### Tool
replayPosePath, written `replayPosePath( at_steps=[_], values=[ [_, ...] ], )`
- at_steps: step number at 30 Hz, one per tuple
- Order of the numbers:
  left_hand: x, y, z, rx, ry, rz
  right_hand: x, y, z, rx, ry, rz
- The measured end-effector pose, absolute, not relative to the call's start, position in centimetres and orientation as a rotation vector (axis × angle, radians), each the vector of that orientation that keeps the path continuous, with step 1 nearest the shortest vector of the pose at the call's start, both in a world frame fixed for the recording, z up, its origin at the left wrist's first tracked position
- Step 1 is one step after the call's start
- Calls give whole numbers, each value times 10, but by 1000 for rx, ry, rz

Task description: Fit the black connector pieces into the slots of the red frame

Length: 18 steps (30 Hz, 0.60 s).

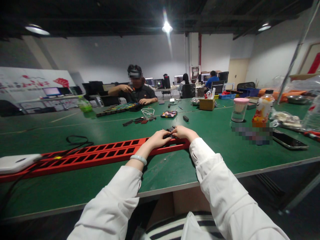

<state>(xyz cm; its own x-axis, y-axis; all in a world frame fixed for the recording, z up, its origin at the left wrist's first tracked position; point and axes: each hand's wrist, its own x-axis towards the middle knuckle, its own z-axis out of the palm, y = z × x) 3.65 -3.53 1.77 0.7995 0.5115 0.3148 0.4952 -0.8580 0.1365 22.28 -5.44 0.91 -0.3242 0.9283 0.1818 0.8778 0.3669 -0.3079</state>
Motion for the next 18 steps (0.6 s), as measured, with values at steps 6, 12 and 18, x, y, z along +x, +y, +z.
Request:
replayPosePath(
  at_steps=[6, 12, 18],
  values=[
    [37, -37, 20, 2922, 860, 504, 222, -55, 10, -1594, -2315, 225],
    [38, -28, 14, 2966, 817, 573, 220, -58, 10, -1594, -2267, 99],
    [34, -21, 13, 2873, 1149, 669, 222, -60, 11, -1681, -2055, -72]
  ],
)
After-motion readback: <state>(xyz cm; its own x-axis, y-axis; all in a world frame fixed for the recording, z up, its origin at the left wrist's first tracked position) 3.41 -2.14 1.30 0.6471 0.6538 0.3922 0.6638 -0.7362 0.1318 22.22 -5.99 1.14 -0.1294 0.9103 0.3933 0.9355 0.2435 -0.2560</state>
